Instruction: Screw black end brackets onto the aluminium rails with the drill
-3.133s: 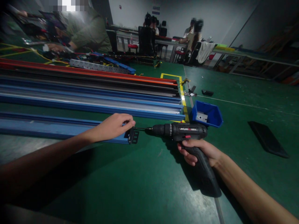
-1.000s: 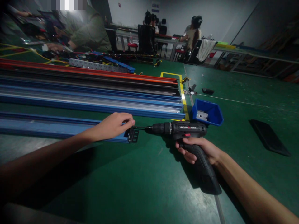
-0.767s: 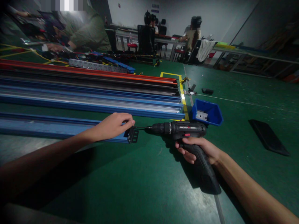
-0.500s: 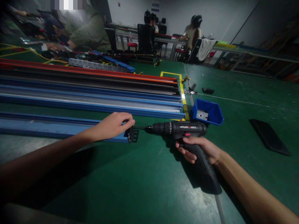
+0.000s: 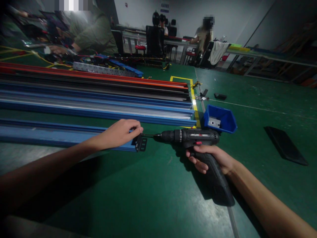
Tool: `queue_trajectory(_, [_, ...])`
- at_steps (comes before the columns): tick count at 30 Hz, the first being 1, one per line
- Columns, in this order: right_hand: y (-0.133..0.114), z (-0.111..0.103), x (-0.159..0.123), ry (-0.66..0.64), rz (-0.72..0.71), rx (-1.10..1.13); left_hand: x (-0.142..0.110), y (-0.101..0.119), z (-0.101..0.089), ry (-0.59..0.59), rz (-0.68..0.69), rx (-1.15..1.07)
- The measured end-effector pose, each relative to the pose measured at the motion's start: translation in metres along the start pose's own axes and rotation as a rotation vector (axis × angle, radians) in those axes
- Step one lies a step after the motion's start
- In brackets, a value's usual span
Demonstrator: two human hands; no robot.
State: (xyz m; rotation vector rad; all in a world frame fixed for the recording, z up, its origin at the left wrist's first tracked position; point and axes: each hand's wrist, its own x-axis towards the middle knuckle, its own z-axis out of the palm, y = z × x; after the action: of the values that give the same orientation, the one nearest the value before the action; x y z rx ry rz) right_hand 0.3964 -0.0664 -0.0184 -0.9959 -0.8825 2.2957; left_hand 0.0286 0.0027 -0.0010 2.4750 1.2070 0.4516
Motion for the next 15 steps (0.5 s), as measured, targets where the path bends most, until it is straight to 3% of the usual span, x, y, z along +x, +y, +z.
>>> queue_trajectory(15, [-0.0014,0.0019,0.0003,0.016,0.006,0.015,0.0006,-0.0004,0.0008,0.004,0.003,0.013])
